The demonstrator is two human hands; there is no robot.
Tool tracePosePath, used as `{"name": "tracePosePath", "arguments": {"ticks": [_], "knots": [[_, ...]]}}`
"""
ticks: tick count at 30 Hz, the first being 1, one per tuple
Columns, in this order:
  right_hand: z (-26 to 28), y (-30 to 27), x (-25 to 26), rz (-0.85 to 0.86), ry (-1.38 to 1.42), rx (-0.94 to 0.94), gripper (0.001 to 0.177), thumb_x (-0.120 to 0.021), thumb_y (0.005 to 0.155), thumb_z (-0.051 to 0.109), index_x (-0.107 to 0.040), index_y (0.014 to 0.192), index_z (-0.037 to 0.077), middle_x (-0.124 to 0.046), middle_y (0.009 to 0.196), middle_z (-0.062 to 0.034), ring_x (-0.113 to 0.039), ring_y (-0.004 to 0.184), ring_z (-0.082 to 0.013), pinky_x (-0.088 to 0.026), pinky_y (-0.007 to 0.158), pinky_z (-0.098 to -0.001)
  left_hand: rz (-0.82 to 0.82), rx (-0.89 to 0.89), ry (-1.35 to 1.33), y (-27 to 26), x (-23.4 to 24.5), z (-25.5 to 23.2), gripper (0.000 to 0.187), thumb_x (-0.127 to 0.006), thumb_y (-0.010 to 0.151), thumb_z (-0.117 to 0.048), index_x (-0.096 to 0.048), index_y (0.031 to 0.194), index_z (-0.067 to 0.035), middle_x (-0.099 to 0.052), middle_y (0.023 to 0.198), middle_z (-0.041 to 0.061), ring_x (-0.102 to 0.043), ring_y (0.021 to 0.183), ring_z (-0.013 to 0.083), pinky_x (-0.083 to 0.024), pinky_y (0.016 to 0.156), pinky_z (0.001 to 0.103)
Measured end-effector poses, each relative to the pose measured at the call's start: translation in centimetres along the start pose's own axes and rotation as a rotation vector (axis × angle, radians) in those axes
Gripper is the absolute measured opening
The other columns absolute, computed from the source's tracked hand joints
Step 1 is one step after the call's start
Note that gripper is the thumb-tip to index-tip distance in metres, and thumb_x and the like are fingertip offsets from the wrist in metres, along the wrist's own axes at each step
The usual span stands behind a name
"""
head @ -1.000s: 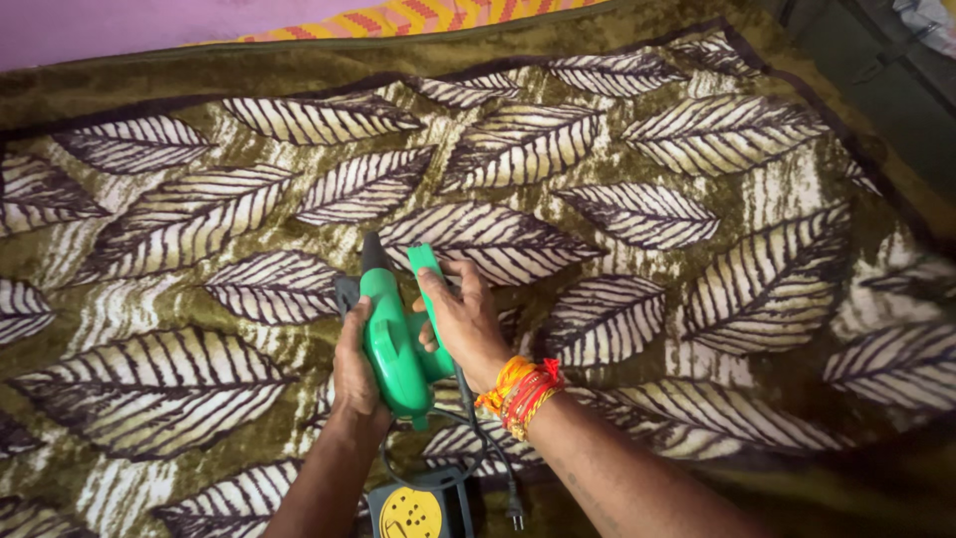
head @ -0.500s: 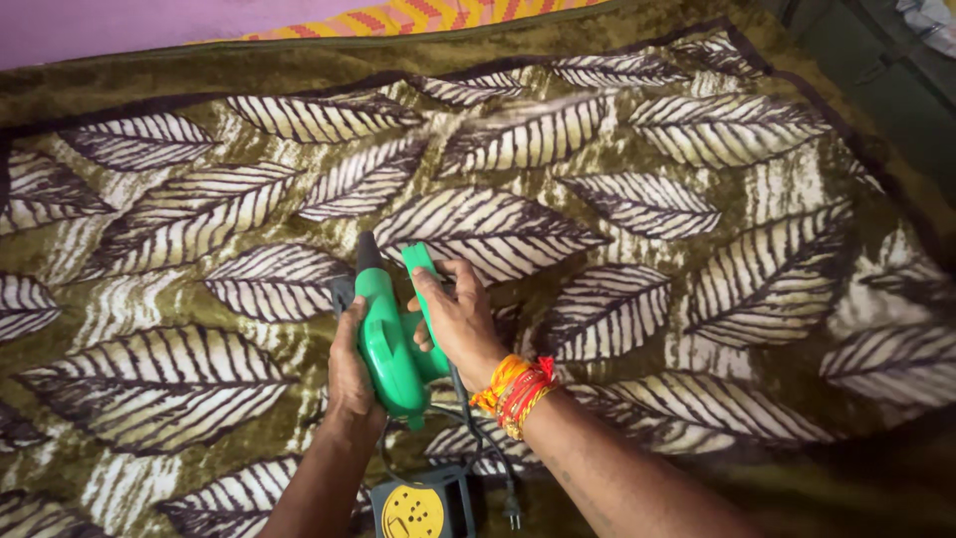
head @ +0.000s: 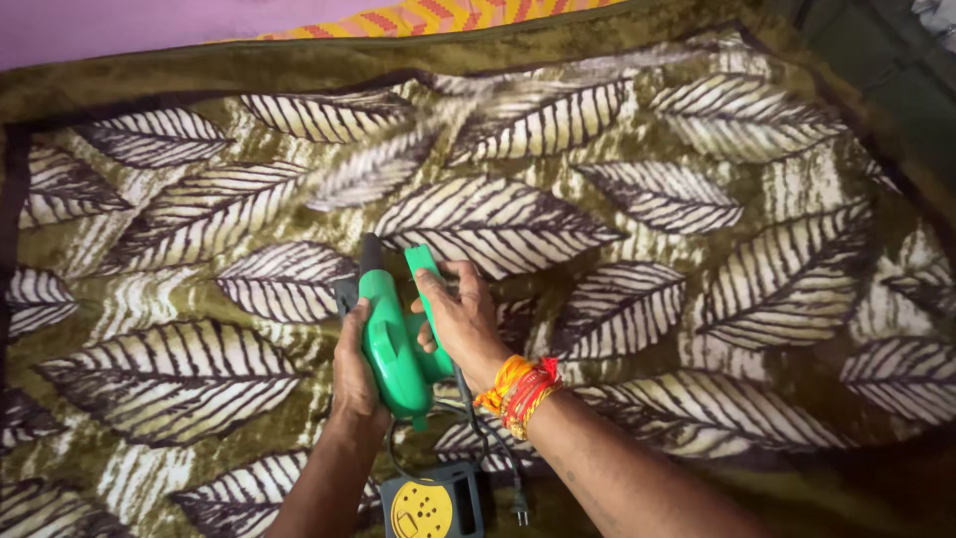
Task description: The person uses a green handheld steamer to press a patterned bedspread laid out on a bed. They move the steamer back and forth across the fabric surface, focusing on different sections to smooth out wrinkles.
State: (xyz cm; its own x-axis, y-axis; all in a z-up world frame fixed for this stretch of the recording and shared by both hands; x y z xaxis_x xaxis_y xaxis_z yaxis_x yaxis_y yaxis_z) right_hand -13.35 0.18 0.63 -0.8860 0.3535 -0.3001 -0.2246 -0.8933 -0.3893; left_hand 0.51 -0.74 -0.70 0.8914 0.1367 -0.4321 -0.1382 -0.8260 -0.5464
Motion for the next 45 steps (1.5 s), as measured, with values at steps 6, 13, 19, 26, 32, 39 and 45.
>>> {"name": "tracePosePath", "arguments": {"ticks": [6,13,19,26,32,39,45], "knots": [[-0.2,0.4,-0.6,-0.009,-0.01,0.022,0.043,-0.066,0.095,0.038,-0.051,0.122,0.008,-0.066,0.082,-0.0092,-0.056,0.044,-0.0142,-0.046,0.039,-0.0298,0.05,0.004,-0.027,0.0,0.1,-0.5,0.048,-0.054,0.095,-0.053,-0.061,0.108,-0.007,-0.068,0.084,0.01,-0.064,0.074,0.0225,-0.054,0.071,0.039],[-0.9,0.2,-0.9,-0.007,-0.027,0.007,0.042,-0.065,0.095,0.036,-0.05,0.123,0.009,-0.067,0.081,-0.0107,-0.057,0.045,-0.0143,-0.046,0.04,-0.0298,0.053,-0.016,-0.014,0.0,0.9,-0.2,0.047,-0.052,0.096,-0.053,-0.06,0.107,-0.008,-0.067,0.081,0.011,-0.064,0.071,0.0242,-0.053,0.068,0.039],[-0.5,0.4,-1.6,0.01,-0.038,0.012,0.043,-0.065,0.095,0.036,-0.049,0.124,0.008,-0.068,0.082,-0.011,-0.057,0.045,-0.0146,-0.048,0.04,-0.0308,0.108,-0.019,-0.023,-0.2,1.0,-1.0,0.05,-0.051,0.096,-0.054,-0.06,0.108,-0.006,-0.067,0.08,0.012,-0.065,0.071,0.0242,-0.053,0.068,0.038],[-0.3,0.6,-2.0,0.017,-0.052,0.059,0.045,-0.065,0.095,0.037,-0.052,0.124,0.004,-0.07,0.082,-0.0121,-0.057,0.045,-0.0146,-0.048,0.04,-0.0306,0.1,-0.004,-0.034,-0.5,0.8,-1.7,0.053,-0.049,0.096,-0.054,-0.062,0.11,-0.004,-0.068,0.08,0.013,-0.065,0.07,0.0249,-0.054,0.068,0.038],[-0.3,0.3,-2.9,0.015,-0.045,0.025,0.047,-0.066,0.095,0.036,-0.049,0.126,0.004,-0.069,0.083,-0.0123,-0.057,0.044,-0.0149,-0.047,0.039,-0.0305,0.093,-0.035,-0.021,-0.8,1.5,-2.0,0.051,-0.049,0.096,-0.053,-0.061,0.111,-0.005,-0.068,0.082,0.013,-0.065,0.072,0.0243,-0.054,0.069,0.038],[-0.3,0.4,-3.4,0.022,-0.063,0.059,0.047,-0.066,0.094,0.034,-0.05,0.126,0.003,-0.07,0.08,-0.0129,-0.057,0.042,-0.0154,-0.047,0.038,-0.0317,0.109,-0.035,-0.024,-1.1,1.4,-2.5,0.054,-0.046,0.097,-0.054,-0.062,0.111,-0.004,-0.067,0.08,0.014,-0.064,0.072,0.0253,-0.053,0.068,0.039],[-0.3,0.2,-4.0,0.031,-0.075,0.062,0.046,-0.066,0.095,0.034,-0.052,0.126,0.004,-0.07,0.08,-0.012,-0.057,0.042,-0.0151,-0.047,0.038,-0.0315,0.08,-0.012,-0.015,-1.7,1.5,-2.9,0.059,-0.043,0.098,-0.054,-0.064,0.112,-0.001,-0.067,0.081,0.014,-0.065,0.074,0.0256,-0.054,0.07,0.038]]}}
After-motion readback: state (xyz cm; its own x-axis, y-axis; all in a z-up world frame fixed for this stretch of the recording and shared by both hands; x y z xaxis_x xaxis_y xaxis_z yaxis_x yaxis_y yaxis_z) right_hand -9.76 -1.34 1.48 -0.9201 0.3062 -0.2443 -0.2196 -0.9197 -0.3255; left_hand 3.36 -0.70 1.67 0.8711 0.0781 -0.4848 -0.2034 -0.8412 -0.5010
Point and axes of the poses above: each hand's wrist, its own y-axis towards the middle knuckle, its own x-axis out of the back of the hand, z = x × y, the point moved 1 cm from there along y, towards the middle knuckle
